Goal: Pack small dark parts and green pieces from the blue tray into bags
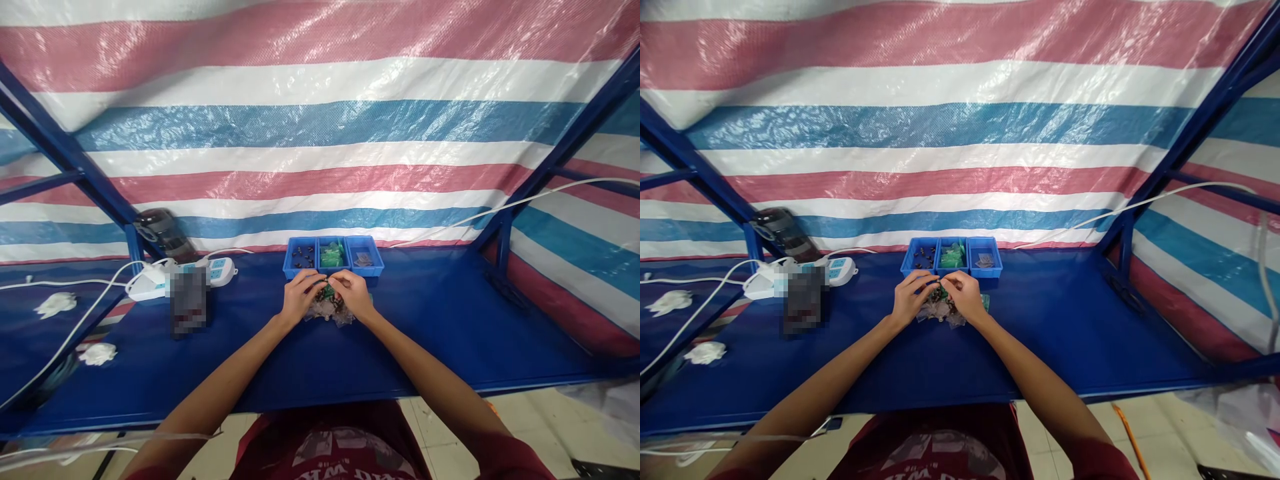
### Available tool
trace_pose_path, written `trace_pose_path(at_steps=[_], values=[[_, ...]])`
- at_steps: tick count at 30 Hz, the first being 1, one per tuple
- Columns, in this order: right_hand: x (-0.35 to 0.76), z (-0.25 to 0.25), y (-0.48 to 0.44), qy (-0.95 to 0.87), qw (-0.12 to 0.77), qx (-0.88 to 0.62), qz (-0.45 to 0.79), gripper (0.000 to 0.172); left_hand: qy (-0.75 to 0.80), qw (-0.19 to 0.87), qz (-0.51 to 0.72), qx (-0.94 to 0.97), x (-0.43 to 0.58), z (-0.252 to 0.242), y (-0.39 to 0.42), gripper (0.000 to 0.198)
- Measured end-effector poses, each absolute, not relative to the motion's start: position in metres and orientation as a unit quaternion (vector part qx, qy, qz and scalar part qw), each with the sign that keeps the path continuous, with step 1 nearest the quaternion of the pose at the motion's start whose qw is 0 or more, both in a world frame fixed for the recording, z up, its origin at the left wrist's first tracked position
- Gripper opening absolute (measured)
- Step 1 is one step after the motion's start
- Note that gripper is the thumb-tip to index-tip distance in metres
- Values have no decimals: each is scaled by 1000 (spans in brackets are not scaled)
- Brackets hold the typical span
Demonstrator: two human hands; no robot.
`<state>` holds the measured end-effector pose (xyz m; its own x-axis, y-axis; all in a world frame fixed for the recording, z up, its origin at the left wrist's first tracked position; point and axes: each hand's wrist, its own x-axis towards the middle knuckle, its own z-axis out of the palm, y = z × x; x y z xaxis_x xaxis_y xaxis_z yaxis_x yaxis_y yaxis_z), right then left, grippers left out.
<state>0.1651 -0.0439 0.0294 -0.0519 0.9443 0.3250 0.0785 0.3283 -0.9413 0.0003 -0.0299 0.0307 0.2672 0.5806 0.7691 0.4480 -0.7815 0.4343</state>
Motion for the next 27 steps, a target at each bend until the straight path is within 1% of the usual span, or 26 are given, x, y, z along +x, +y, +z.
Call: trace_pose_path(at_steps=[7,14,17,21,27], values=[[166,31,-45,-609,534,-430,398,27,330,57,515,789,2,31,-29,18],[165,29,-44,-613,529,-428,401,29,338,83,508,788,2,28,-28,20],[164,28,-43,-615,532,-429,394,30,336,74,499,795,1,29,-28,21],[163,30,-44,-624,537,-418,384,28,331,54,495,801,0,30,-27,22],[165,29,-45,-643,535,-420,352,26,323,59,505,798,0,30,-27,20]])
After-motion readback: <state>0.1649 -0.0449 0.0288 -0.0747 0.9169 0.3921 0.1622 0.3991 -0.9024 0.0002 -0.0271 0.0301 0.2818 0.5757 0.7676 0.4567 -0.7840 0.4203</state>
